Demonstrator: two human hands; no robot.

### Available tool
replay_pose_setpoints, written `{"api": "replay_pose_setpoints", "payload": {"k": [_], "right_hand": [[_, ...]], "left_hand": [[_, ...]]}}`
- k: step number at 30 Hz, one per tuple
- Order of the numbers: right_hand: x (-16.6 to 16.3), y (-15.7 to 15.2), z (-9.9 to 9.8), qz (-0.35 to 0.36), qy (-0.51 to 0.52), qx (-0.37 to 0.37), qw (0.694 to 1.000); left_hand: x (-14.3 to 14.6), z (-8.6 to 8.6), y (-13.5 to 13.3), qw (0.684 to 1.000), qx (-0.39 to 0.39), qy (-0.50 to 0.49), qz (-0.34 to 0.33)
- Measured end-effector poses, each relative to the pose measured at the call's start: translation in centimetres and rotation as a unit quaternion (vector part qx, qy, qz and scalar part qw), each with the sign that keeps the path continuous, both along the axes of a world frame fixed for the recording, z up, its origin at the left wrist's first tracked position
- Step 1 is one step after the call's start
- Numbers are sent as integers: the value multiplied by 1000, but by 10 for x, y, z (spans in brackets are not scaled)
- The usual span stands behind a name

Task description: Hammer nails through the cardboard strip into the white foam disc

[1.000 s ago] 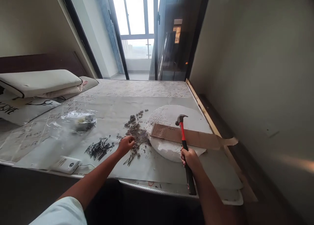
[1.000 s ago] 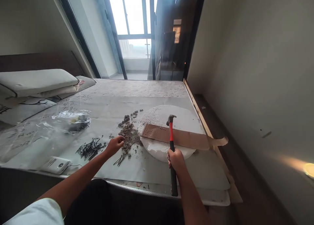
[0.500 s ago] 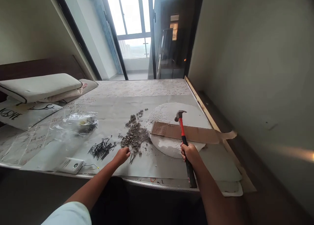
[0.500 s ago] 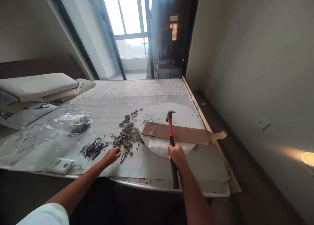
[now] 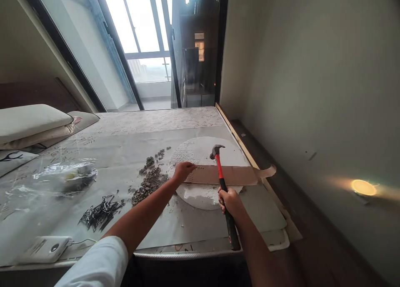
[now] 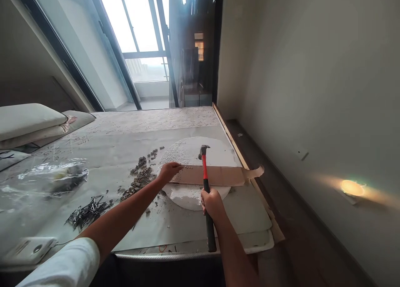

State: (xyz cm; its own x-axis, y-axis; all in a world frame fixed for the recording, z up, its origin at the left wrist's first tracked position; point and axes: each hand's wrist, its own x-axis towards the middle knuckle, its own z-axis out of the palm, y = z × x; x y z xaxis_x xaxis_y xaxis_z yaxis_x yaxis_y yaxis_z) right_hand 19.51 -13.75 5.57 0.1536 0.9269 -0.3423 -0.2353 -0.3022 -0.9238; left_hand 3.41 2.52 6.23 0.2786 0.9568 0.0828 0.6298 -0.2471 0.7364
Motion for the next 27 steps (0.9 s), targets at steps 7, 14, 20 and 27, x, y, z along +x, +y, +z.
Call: {"api": "replay_pose_setpoints", "payload": {"k": [7,14,20,27], "right_hand": [[5,2,4,-12,9,-5,1000],[9,2,3,9,15,0,1000],[5,-2,7,14,-7,-2,1000],[0,-16,15,38,-67,25,997]], "left_hand": [[58,-25,27,999,11,19,-36],[56,-36,32,999,-5,20,-35],[55,-38,30,997,40,36,-48],[54,-51,31,993,82,77,-37]]}}
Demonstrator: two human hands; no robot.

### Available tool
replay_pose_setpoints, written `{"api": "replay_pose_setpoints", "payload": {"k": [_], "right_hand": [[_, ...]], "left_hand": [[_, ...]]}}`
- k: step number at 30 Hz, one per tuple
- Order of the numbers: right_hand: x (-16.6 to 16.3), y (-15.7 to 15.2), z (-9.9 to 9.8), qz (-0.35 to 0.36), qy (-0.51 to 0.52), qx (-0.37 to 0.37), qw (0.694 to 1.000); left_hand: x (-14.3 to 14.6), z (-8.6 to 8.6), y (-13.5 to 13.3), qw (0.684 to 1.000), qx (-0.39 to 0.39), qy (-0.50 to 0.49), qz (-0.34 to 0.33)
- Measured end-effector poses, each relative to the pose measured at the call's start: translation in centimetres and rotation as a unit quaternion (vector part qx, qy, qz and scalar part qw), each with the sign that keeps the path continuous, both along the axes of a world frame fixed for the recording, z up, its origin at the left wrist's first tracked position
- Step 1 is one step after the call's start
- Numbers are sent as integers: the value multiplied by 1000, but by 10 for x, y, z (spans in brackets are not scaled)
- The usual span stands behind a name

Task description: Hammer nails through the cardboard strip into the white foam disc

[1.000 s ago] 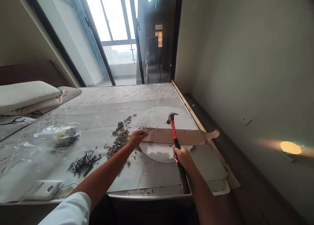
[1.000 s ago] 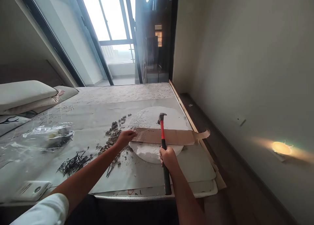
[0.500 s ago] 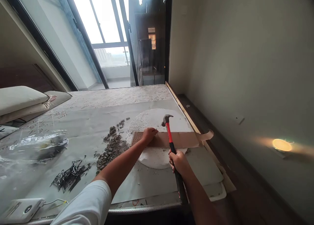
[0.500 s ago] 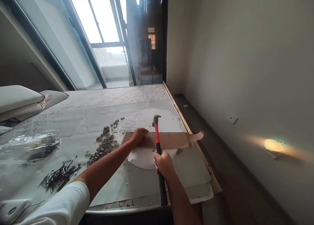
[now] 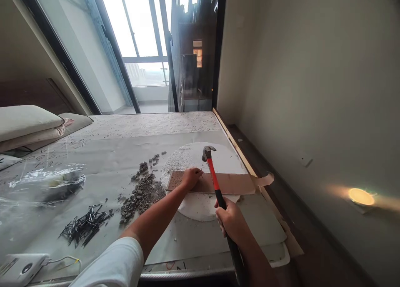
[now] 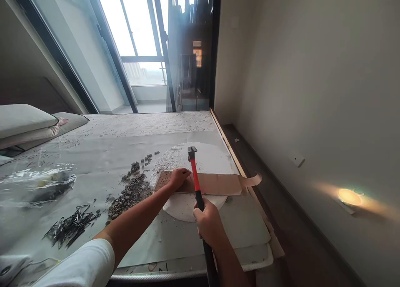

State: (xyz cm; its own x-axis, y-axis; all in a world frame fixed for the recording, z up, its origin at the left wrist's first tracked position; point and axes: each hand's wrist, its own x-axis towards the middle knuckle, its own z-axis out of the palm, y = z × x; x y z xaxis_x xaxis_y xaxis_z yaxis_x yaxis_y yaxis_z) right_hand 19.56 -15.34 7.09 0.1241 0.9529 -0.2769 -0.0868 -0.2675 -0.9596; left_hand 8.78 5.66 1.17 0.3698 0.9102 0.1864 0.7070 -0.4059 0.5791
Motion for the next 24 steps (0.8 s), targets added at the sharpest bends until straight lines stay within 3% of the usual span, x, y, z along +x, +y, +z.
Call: {"api": "replay_pose_setpoints", "payload": {"k": [6,20,24], "right_hand": [[-6,4,-2,7,-28,-41,999],[-17,-2,8,4,-102,-18,995],[-15,1,3,13,-103,-49,993]], "left_hand": [[-1,-5,-1,1000,-8,3,16],[-1,-5,-6,1000,-15,16,10],[0,-7,-4,1000,-7,19,12]]}}
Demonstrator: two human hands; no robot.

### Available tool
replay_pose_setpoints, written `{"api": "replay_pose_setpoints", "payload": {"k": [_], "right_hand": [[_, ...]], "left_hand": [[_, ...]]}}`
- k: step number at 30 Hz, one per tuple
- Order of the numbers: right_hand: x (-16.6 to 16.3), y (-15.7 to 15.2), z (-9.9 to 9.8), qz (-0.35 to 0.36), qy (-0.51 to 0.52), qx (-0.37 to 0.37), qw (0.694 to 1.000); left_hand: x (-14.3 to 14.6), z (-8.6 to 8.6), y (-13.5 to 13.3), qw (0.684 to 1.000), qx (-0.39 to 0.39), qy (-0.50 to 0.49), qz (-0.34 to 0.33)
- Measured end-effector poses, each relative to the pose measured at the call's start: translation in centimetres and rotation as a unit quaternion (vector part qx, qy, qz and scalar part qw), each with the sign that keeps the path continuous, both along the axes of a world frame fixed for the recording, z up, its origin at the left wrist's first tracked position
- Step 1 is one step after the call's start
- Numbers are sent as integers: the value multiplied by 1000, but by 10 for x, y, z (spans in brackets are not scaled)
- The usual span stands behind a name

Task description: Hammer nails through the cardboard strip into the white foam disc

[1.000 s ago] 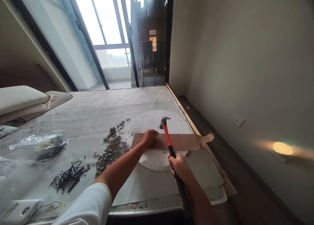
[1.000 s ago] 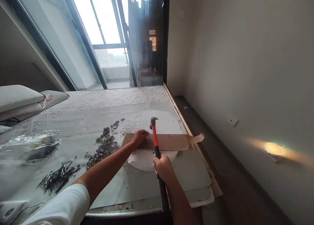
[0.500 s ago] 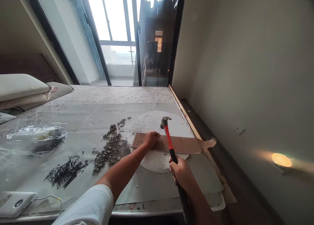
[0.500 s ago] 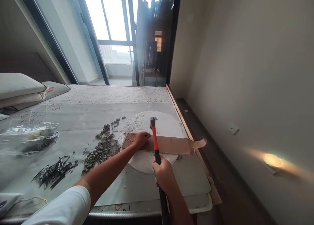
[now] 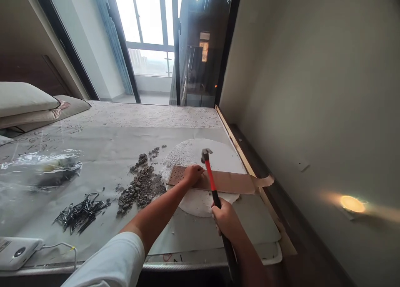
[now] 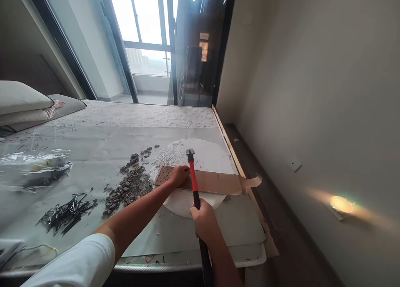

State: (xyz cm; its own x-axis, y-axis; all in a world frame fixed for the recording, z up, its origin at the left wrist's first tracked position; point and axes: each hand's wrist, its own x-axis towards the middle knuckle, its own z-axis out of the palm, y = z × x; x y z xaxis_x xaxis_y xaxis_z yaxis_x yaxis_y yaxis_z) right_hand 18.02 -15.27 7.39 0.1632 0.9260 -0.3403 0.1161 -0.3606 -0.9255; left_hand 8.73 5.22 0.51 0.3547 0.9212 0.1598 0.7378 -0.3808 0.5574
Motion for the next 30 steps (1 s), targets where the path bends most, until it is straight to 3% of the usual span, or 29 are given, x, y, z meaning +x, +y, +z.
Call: {"api": "replay_pose_setpoints", "payload": {"k": [6,12,16,21,25,30], "right_hand": [[-2,0,-2,-19,14,40,999],[-4,-1,-11,-3,-9,-13,1000],[-2,-4,-11,-21,11,34,999],[0,4,-15,-2,-10,-11,1000],[1,3,-13,3,-14,-3,1000],[-1,4,-21,-2,1,-4,1000]], "left_hand": [[-1,-3,2,1000,13,-3,-16],[-2,-5,1,1000,9,26,-16],[-2,-8,2,999,20,21,-35],[-6,-1,4,995,-30,-99,0],[-13,8,8,972,-75,-222,20],[-15,11,11,940,-143,-308,34]]}}
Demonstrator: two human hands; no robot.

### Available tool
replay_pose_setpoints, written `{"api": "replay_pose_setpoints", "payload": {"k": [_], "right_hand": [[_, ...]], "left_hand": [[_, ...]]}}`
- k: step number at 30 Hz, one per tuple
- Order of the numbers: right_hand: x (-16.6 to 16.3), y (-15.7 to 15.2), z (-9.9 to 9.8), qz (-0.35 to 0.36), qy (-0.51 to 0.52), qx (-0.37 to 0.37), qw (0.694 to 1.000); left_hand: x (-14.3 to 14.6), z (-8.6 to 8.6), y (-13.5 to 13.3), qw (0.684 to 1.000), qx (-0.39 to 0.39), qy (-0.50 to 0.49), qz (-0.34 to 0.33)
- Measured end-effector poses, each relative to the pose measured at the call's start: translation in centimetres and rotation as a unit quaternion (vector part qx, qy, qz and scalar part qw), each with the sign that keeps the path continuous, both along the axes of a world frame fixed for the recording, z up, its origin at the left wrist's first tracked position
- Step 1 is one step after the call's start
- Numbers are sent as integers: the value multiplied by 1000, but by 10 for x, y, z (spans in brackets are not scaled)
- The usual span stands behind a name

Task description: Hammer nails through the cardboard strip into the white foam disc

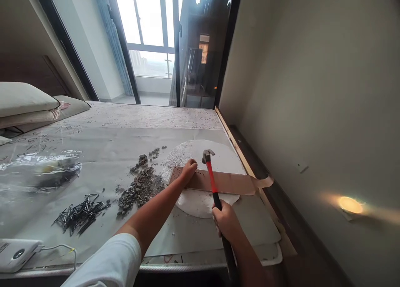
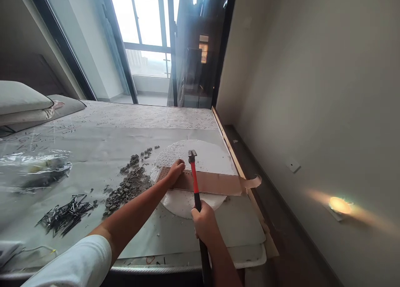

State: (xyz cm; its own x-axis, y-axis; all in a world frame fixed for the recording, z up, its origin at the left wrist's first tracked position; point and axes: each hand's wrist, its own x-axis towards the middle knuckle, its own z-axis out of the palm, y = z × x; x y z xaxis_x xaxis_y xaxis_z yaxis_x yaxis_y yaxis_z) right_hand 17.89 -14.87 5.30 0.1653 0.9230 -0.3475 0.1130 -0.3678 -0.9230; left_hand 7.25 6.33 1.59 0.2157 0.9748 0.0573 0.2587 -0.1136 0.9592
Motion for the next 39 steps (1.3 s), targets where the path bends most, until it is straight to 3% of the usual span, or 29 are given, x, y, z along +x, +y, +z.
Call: {"api": "replay_pose_setpoints", "payload": {"k": [4,8,11,13,16,19,22,26,32,36,39], "right_hand": [[-2,8,-14,-3,-4,-32,999],[-3,8,-16,-25,10,14,1000],[-3,6,-11,-42,50,26,998],[-3,7,-9,-42,95,18,994],[-3,8,-8,-31,132,8,991],[-5,9,-8,-22,138,7,990],[-7,6,-8,-14,133,5,991],[-10,4,-5,-5,124,1,992],[-14,6,1,-17,124,-10,992],[-13,8,4,-19,136,3,991],[-8,8,4,-26,135,4,991]], "left_hand": [[3,9,-2,996,-37,-73,-20],[-10,39,-5,987,-21,-153,-55],[-51,60,-16,991,41,-122,-41],[-95,63,-32,995,98,-21,1],[-170,46,-68,964,142,215,61],[-231,12,-104,908,86,409,8],[-262,-21,-127,857,-14,515,-1],[-266,-42,-134,830,-93,550,14],[-258,-53,-126,811,-123,572,14],[-252,-54,-124,803,-129,582,19],[-247,-44,-125,802,-122,583,42]]}}
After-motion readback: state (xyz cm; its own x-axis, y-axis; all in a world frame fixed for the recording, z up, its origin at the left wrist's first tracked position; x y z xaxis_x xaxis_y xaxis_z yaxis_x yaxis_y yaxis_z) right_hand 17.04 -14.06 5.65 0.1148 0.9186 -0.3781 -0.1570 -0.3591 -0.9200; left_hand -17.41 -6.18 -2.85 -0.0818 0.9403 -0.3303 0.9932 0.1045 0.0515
